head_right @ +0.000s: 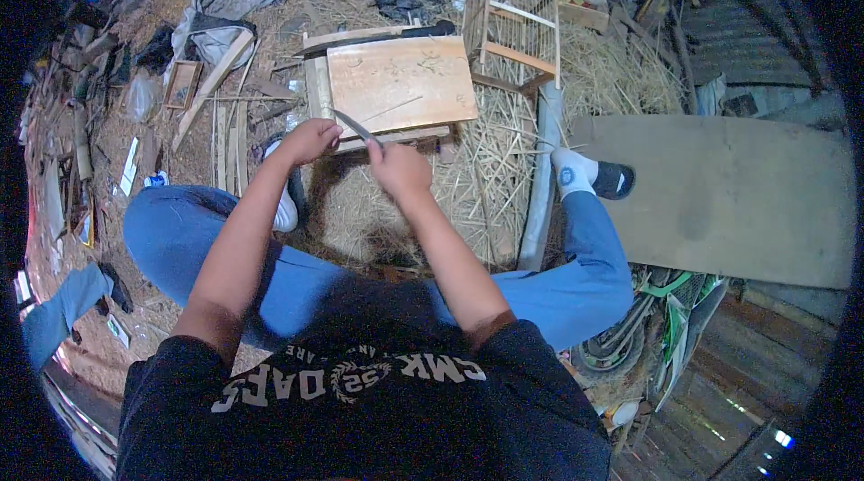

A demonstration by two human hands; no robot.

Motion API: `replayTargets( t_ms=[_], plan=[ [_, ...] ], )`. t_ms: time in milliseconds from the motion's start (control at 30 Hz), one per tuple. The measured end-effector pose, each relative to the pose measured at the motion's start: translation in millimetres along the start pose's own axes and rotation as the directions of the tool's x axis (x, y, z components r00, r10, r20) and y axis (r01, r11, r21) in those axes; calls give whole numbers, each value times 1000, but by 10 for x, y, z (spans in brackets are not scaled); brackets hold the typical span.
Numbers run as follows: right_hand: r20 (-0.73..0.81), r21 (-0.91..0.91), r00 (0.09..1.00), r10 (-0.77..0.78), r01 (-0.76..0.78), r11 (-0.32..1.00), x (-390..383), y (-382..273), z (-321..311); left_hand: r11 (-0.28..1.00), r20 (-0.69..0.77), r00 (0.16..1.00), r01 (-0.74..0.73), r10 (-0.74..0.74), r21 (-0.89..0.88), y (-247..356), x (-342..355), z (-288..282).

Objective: The person whittles a thin wooden stick using a knife, scraping shavings off the surface of the wood.

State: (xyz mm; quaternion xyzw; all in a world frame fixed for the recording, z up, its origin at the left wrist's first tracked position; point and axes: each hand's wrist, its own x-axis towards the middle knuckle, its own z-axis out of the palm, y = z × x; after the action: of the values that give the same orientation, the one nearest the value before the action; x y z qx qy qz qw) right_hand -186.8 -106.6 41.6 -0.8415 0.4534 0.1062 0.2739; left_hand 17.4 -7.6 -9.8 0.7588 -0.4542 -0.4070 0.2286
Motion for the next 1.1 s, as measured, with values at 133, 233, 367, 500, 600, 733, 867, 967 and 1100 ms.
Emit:
replayTargets(
  t_ms=[133, 233, 367, 500, 600, 733, 867, 967, 1100],
  plan=[
    [-140, 8, 989, 52, -51, 999, 139, 440, -101, 1000, -29, 999, -24, 24, -7, -2, 1, 15],
    [-152, -22, 984, 96, -101, 995, 93, 406, -87, 1000, -21, 1000, -10, 10, 11, -10, 14, 5],
    [-85, -32, 995, 56, -58, 998, 33, 204, -58, 1000, -3, 1000, 22, -22, -4, 89, -9, -20],
    [-43, -105, 998, -52, 48, 993, -1, 15, 10, 999, -62, 998, 4, -6, -42, -33, -56, 35],
    [-118, -51, 990, 78, -84, 995, 206, 365, -174, 1000, -69, 998, 0, 0, 4, 40, -36, 28],
    [-192, -11, 971, 139, -144, 989, 246, 461, -207, 999, -86, 996, -10, 13, 33, -13, -19, 67],
    [-48, -35, 997, 57, -59, 998, 19, 146, -91, 998, -37, 998, 45, -47, -48, 65, -54, 28],
    [-44, -22, 997, 56, -57, 998, 4, 155, -47, 999, -85, 996, 10, -6, 39, 55, -70, 35],
    [-135, 138, 935, 328, -311, 941, 412, 923, -414, 998, -88, 996, 14, -9, 59, 86, -27, 53]
  ],
)
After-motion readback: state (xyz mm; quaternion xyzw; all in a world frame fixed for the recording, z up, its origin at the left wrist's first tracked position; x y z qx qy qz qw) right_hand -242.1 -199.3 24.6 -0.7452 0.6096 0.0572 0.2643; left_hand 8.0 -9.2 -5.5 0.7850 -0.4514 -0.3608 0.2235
